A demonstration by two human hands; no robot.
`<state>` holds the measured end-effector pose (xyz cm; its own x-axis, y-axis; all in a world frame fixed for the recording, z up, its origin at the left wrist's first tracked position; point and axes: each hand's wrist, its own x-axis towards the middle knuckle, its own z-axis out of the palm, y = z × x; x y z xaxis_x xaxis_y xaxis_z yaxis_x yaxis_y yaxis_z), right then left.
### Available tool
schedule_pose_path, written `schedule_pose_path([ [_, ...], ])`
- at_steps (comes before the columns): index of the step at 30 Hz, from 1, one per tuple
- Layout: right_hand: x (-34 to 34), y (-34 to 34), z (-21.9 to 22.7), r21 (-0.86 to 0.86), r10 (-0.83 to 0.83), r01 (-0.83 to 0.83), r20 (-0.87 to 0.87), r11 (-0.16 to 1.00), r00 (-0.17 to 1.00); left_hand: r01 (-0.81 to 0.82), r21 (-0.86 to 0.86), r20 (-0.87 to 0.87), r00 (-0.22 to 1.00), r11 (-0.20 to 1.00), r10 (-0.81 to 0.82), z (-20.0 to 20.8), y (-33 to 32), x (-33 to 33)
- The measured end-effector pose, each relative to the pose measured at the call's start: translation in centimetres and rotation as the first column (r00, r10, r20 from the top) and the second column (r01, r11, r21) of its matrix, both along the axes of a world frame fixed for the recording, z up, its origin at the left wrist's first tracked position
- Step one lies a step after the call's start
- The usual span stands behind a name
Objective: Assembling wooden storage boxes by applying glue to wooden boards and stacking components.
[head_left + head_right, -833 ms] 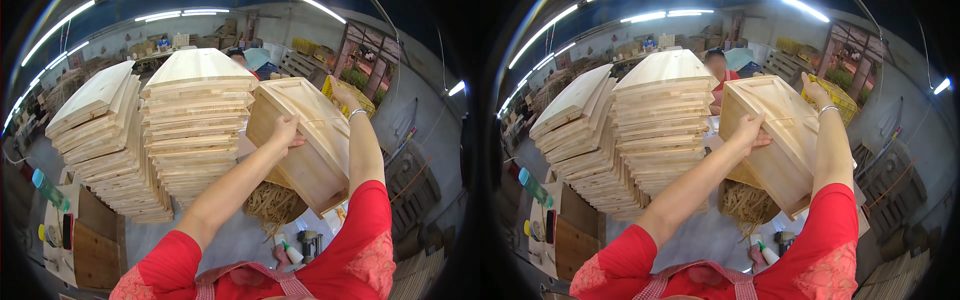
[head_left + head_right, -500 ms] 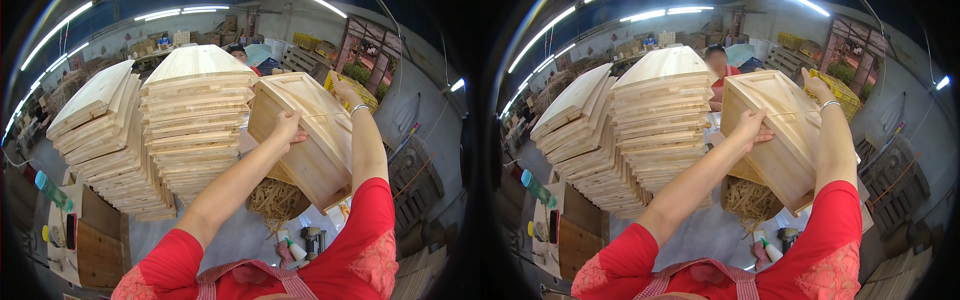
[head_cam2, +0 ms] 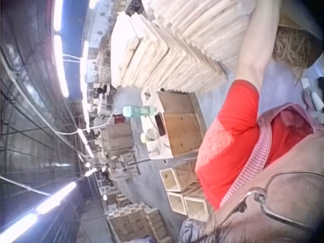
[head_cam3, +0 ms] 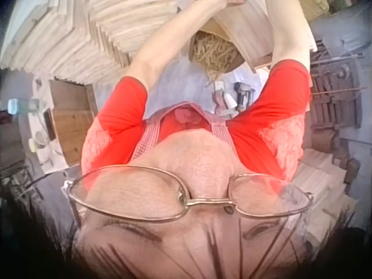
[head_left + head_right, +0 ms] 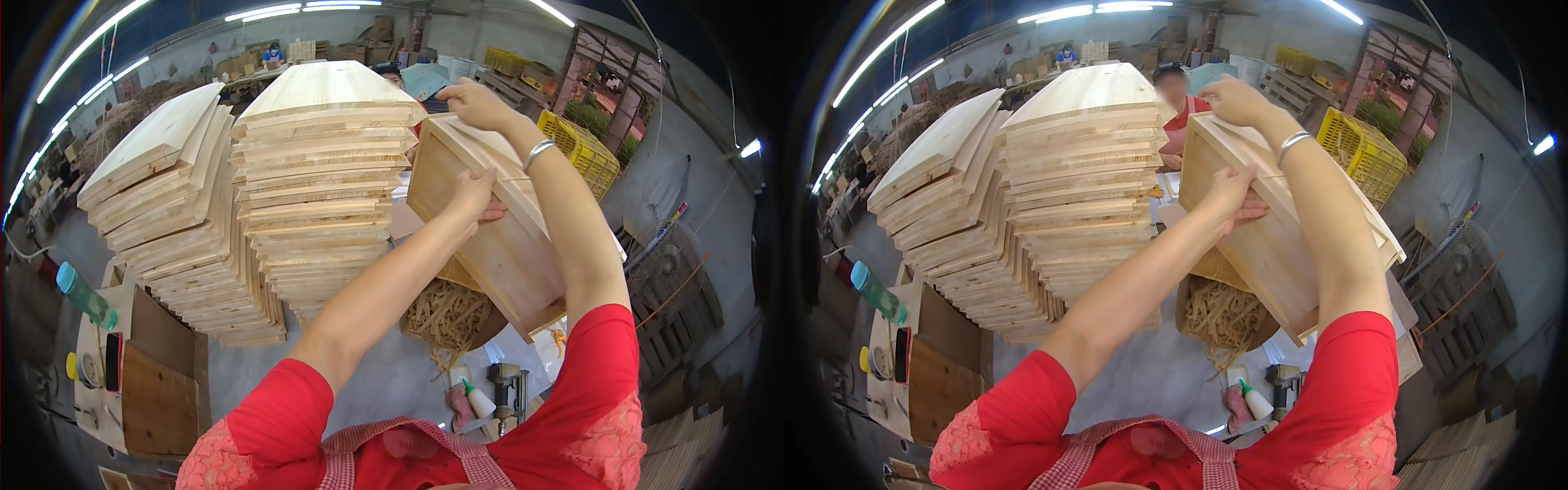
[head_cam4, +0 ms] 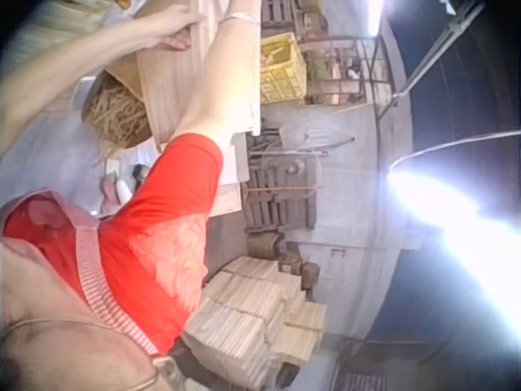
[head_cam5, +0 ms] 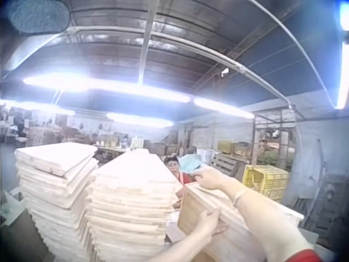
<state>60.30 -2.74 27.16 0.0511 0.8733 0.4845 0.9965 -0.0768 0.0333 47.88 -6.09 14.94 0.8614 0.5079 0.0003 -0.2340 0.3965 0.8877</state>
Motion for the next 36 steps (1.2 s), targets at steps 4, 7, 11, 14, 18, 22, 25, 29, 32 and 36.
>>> schedule_pose_path([
  [4, -3.8, 2.7, -2.1, -0.090, -0.004, 0.040, 0.366, 0.995, 0.931, -0.011, -0.019, -0.047, 0.999, 1.000, 0.010, -0.2, 0.3, 0.4],
  [7, -4.4, 3.9, -3.3, -0.187, -0.144, 0.262, 0.482, 0.947, 0.864, 0.013, 0.009, 0.004, 1.000, 1.000, -0.013, -0.9, 0.5, 1.2],
  [11, -4.6, 3.9, -4.5, -0.123, -0.223, 0.307, 0.449, 0.944, 0.865, 0.025, 0.039, 0.026, 0.999, 0.999, -0.026, -0.8, 0.2, 0.6],
  [14, -4.3, 4.4, -4.5, -0.149, -0.234, 0.338, 0.470, 0.929, 0.851, 0.051, -0.012, 0.141, 0.989, 0.999, -0.049, -0.6, -0.3, 0.2],
  [18, -4.7, 4.4, -4.7, -0.098, -0.282, 0.328, 0.320, 0.940, 0.904, 0.047, 0.029, 0.146, 0.988, 0.998, -0.050, -0.5, -0.2, -0.2],
  [22, -3.6, 4.4, -5.0, -0.025, -0.239, 0.264, 0.351, 0.964, 0.905, 0.032, -0.013, 0.140, 0.990, 0.999, -0.030, 0.0, -0.4, 0.1],
  [25, -3.7, 4.0, -4.8, -0.081, -0.185, 0.228, 0.359, 0.970, 0.915, 0.033, 0.014, 0.105, 0.994, 0.999, -0.034, -0.7, 0.2, 0.5],
  [29, -4.0, 5.7, -3.7, -0.200, -0.167, 0.264, 0.401, 0.944, 0.901, 0.170, -0.090, 0.216, 0.965, 0.981, -0.147, -2.4, 1.7, 1.7],
  [32, -0.6, 6.5, -3.9, -0.204, -0.193, 0.280, 0.365, 0.938, 0.911, 0.210, -0.115, 0.286, 0.943, 0.971, -0.170, -1.5, 0.0, 2.4],
  [36, -4.2, 5.1, -4.5, -0.218, -0.320, 0.416, 0.367, 0.883, 0.873, 0.099, -0.187, 0.187, 0.980, 0.977, -0.063, 0.2, -1.3, -1.6],
])
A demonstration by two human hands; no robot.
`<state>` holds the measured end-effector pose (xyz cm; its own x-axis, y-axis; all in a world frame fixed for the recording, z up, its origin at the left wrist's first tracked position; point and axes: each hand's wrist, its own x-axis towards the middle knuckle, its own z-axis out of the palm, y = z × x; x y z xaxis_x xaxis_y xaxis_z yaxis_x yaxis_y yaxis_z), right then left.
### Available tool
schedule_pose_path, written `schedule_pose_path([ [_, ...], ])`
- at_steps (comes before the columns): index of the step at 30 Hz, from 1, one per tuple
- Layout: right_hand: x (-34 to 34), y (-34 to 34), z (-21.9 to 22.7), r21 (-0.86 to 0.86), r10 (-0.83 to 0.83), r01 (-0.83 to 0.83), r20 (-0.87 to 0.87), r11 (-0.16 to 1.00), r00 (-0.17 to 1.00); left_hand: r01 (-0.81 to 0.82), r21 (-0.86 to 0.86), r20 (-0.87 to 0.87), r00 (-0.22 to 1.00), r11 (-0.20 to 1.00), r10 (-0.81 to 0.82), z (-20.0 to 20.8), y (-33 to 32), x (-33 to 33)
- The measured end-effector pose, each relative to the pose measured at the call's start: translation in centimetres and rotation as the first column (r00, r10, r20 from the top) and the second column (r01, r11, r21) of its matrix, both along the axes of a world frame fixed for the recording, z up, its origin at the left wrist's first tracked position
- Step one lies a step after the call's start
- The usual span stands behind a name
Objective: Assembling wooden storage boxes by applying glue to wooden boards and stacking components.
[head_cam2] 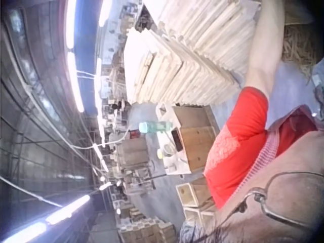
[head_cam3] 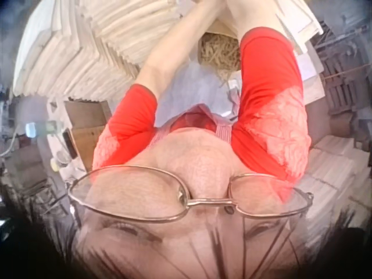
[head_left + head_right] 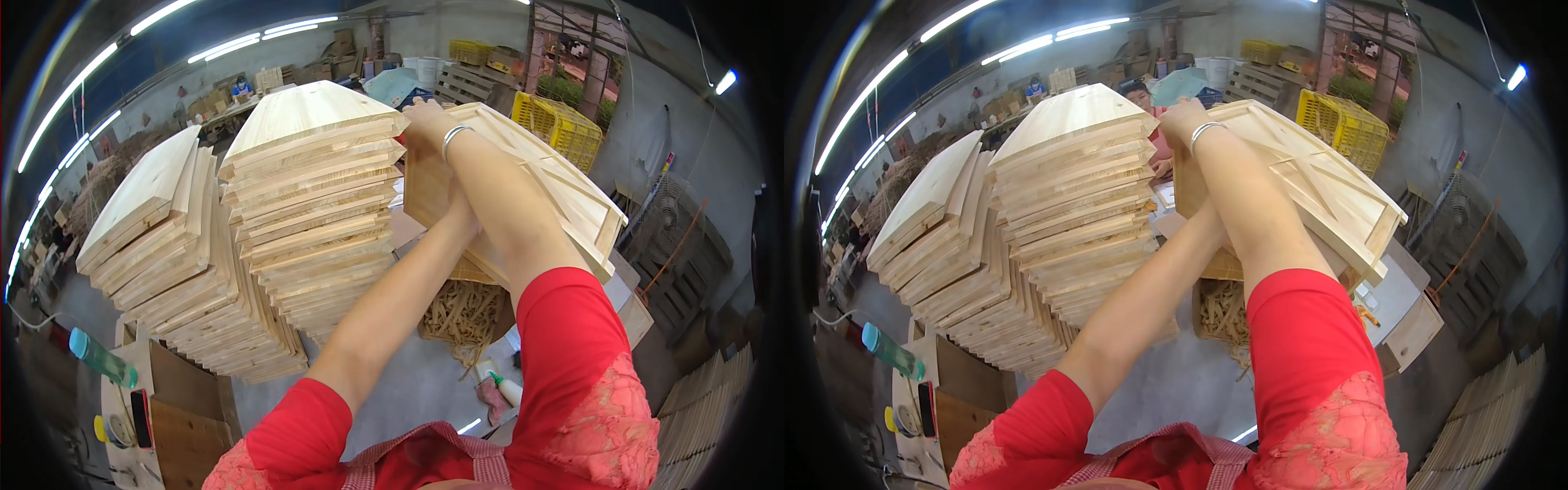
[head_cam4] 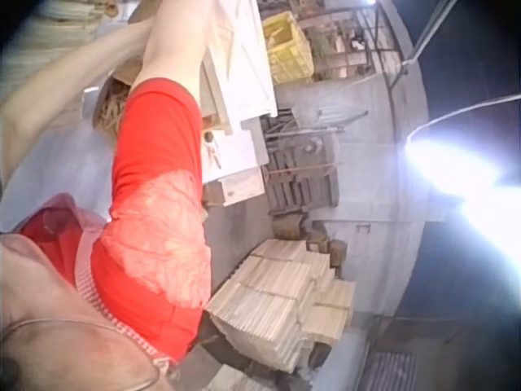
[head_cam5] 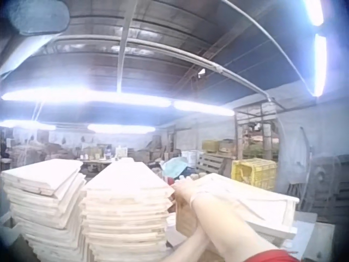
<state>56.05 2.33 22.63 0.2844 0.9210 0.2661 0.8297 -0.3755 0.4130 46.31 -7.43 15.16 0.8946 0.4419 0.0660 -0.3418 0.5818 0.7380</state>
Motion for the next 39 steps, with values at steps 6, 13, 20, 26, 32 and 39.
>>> schedule_pose_path([
  [6, -1.1, -0.2, 2.7, 0.064, -0.037, 0.061, -0.315, 0.996, 0.948, 0.095, 0.091, 0.106, 0.989, 0.991, -0.104, -3.5, 3.0, 3.5],
  [13, 2.9, 0.2, 3.3, 0.226, -0.074, 0.151, -0.319, 0.962, 0.945, -0.093, 0.142, -0.036, 0.994, 0.985, 0.099, -2.4, 1.5, 4.0],
  [20, 4.3, 1.4, 3.7, 0.059, -0.198, 0.230, -0.331, 0.972, 0.923, -0.102, 0.055, -0.013, 0.995, 0.993, 0.103, -2.8, 1.1, 3.9],
  [26, 5.2, 1.5, 3.7, 0.010, -0.227, 0.245, -0.343, 0.969, 0.912, -0.244, 0.299, -0.117, 0.950, 0.922, 0.289, -1.7, 1.5, 2.4],
  [32, 6.3, 1.5, 2.6, 0.079, -0.207, 0.259, -0.403, 0.963, 0.892, -0.225, 0.393, -0.127, 0.947, 0.891, 0.295, -3.2, 2.8, 3.7],
  [39, 7.7, 0.0, 3.4, 0.214, -0.107, 0.167, -0.268, 0.962, 0.957, -0.210, 0.387, -0.195, 0.933, 0.898, 0.302, -1.9, 1.7, 2.6],
])
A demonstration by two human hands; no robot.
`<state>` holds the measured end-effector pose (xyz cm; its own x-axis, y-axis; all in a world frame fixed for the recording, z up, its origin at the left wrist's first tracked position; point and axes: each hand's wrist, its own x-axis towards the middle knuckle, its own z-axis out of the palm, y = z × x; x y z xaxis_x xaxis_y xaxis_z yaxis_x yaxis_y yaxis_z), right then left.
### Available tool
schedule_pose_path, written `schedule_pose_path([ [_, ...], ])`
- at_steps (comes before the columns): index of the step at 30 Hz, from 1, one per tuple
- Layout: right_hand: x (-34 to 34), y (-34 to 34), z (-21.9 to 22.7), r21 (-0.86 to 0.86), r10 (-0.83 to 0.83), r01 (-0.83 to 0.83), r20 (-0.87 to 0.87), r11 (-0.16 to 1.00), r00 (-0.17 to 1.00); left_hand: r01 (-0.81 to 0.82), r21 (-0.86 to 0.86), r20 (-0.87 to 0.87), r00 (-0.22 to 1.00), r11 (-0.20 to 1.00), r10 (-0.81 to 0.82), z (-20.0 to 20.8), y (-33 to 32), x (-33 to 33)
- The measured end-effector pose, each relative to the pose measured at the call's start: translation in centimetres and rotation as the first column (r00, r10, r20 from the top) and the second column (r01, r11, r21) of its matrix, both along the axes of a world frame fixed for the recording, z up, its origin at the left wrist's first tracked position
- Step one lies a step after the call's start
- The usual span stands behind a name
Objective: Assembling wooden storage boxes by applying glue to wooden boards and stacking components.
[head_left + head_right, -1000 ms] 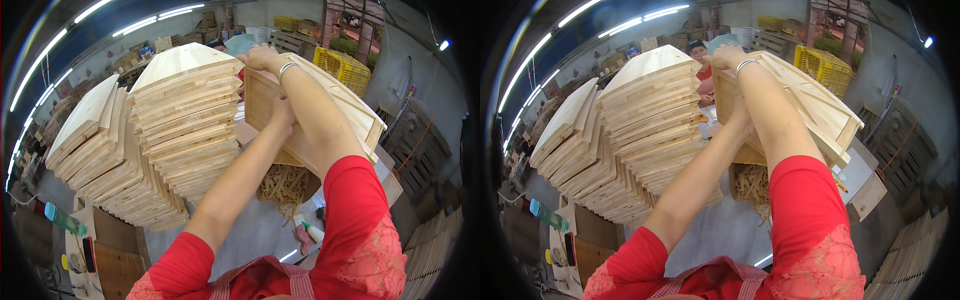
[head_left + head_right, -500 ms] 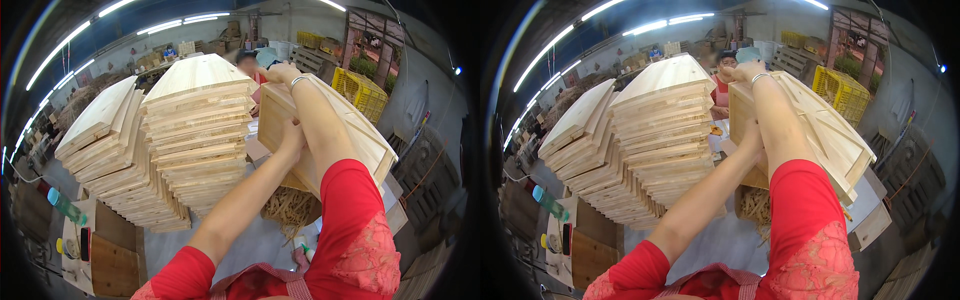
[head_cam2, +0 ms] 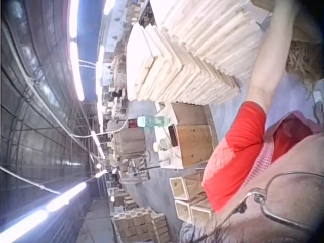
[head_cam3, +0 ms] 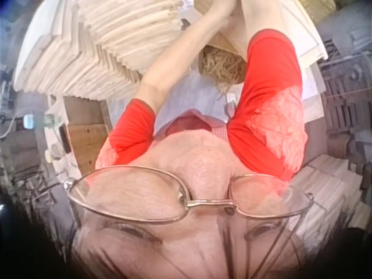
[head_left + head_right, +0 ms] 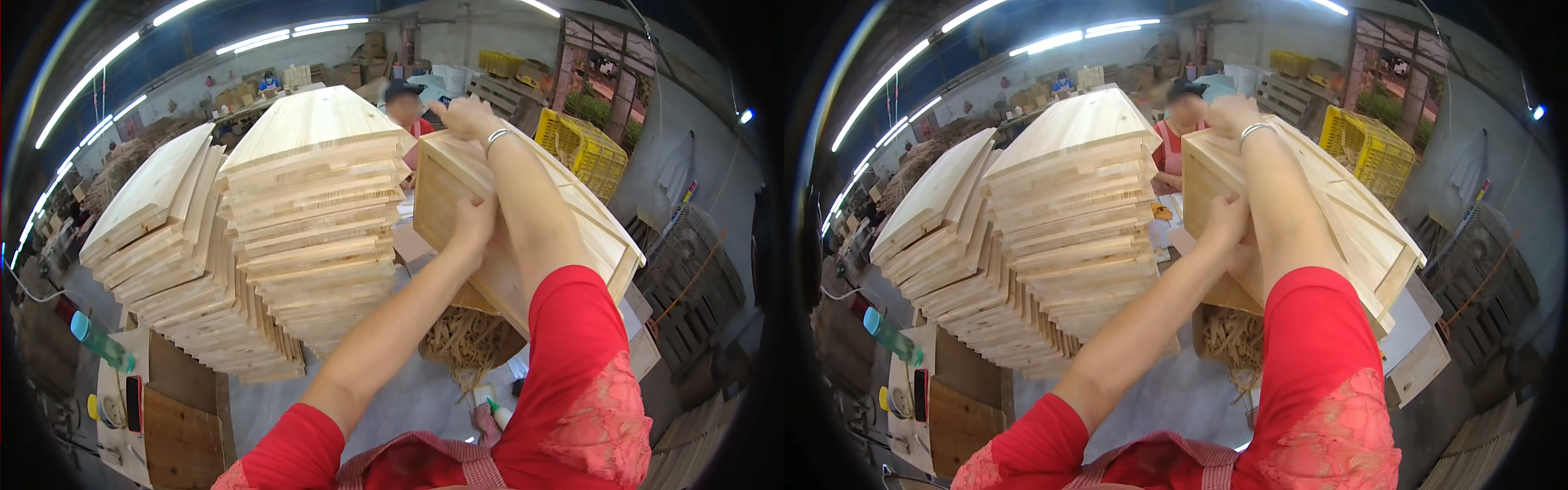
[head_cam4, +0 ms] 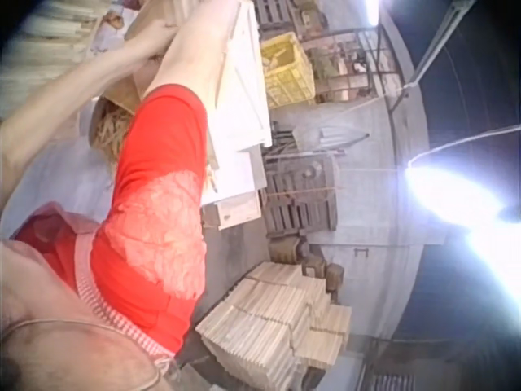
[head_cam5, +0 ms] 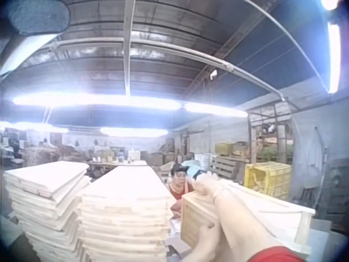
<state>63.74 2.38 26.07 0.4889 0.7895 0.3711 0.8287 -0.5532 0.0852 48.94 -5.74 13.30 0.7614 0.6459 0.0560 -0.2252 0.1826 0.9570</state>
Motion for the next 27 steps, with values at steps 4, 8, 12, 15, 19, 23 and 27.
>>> schedule_pose_path([
  [4, -0.6, -3.3, 2.1, -0.028, -0.053, 0.052, -0.029, 0.998, 0.998, -0.018, 0.023, -0.025, 1.000, 1.000, 0.019, 1.2, -0.7, -1.0],
  [8, -2.7, -8.6, 4.4, -0.074, 0.178, -0.177, 0.008, 0.981, 0.984, -0.043, -0.006, -0.041, 0.998, 0.999, 0.043, 1.3, -0.1, -1.4],
  [12, 2.3, -17.1, 3.0, -0.101, 0.183, -0.173, 0.096, 0.980, 0.978, -0.040, -0.017, -0.023, 0.999, 0.999, 0.039, 1.3, -0.7, -1.1],
  [15, 6.2, -23.4, 0.6, -0.116, -0.081, 0.085, 0.038, 0.990, 0.996, -0.042, -0.038, -0.026, 0.999, 0.998, 0.041, 1.8, -1.1, -1.1],
  [19, 7.0, -27.7, -4.1, -0.049, -0.297, 0.294, -0.206, 0.955, 0.932, -0.003, -0.031, -0.052, 0.999, 1.000, 0.001, 1.8, -1.2, -1.0],
  [23, 9.1, -28.8, -6.2, 0.067, -0.226, 0.269, -0.372, 0.961, 0.900, -0.001, 0.020, -0.101, 0.995, 1.000, 0.003, 2.0, -2.0, -0.4],
  [27, 8.4, -28.1, -6.6, 0.115, -0.233, 0.278, -0.301, 0.954, 0.925, -0.049, 0.012, -0.101, 0.994, 0.999, 0.050, 1.7, -1.7, -0.4],
])
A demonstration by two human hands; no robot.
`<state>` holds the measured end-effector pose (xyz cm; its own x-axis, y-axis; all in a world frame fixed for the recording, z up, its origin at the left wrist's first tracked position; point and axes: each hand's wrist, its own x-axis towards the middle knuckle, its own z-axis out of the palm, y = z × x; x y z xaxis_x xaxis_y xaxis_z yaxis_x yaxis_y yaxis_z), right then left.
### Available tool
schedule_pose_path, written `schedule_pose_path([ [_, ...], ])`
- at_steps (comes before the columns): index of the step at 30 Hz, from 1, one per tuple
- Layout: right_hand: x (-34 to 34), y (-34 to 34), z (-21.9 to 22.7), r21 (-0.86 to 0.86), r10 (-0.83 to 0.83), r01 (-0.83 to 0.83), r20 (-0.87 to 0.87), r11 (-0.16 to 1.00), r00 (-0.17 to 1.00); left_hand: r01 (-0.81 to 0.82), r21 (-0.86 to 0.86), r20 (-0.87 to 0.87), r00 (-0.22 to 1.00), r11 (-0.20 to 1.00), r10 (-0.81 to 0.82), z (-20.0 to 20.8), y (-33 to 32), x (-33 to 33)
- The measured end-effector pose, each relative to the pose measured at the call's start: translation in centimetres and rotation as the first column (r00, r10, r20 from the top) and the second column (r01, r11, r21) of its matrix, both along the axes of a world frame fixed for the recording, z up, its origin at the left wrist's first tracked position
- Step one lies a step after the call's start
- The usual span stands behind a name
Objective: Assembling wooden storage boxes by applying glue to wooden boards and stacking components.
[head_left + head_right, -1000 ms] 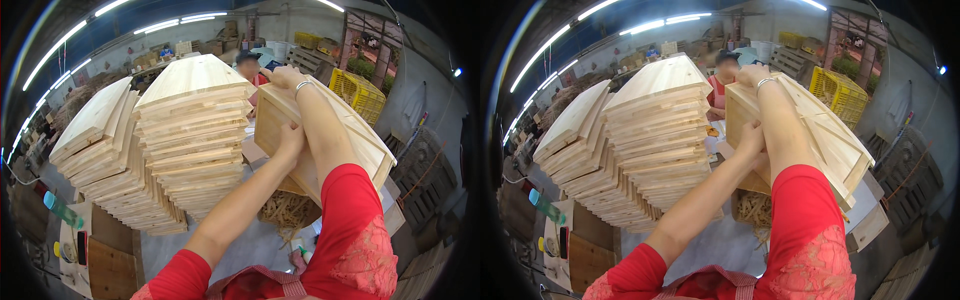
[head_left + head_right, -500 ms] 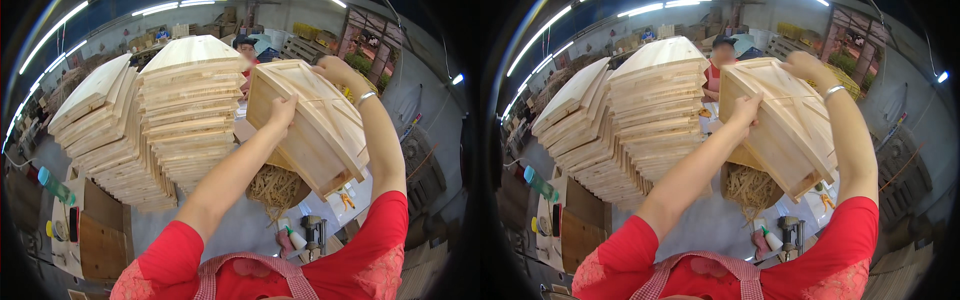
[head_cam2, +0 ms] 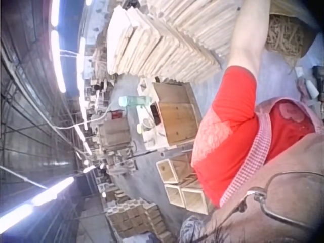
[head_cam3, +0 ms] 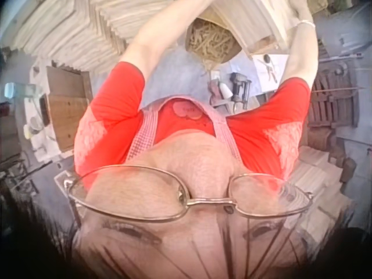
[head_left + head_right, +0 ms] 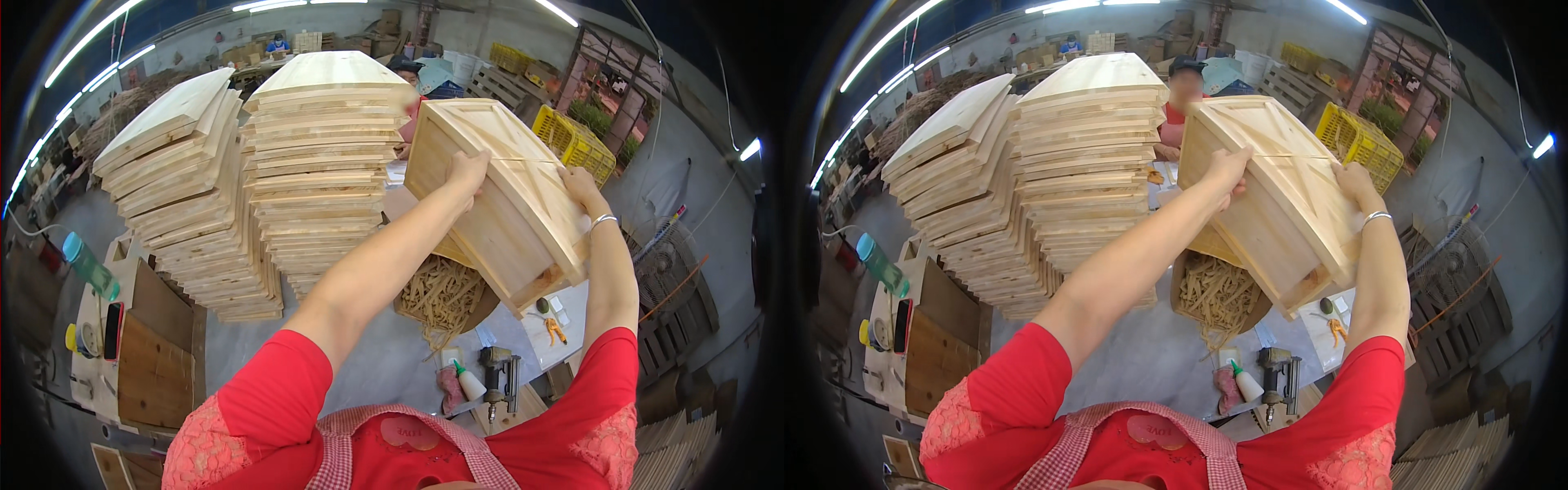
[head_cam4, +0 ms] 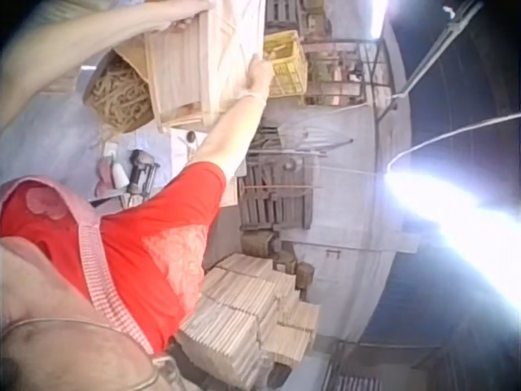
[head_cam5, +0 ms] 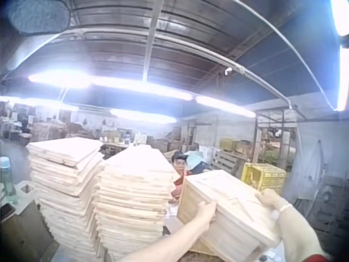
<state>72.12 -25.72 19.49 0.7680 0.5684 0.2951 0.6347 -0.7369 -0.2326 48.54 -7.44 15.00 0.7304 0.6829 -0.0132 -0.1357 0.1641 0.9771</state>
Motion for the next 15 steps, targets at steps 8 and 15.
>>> schedule_pose_path([
  [8, -2.7, 2.1, 2.7, 0.145, -0.104, 0.088, 0.107, 0.986, 0.989, -0.016, -0.106, 0.181, 0.983, 0.994, 0.036, 3.0, 3.5, 1.0],
  [15, -7.7, -6.7, 0.8, 0.318, -0.114, 0.028, 0.255, 0.948, 0.960, 0.106, -0.013, 0.179, 0.979, 0.994, -0.102, 2.3, -3.0, -4.1],
])
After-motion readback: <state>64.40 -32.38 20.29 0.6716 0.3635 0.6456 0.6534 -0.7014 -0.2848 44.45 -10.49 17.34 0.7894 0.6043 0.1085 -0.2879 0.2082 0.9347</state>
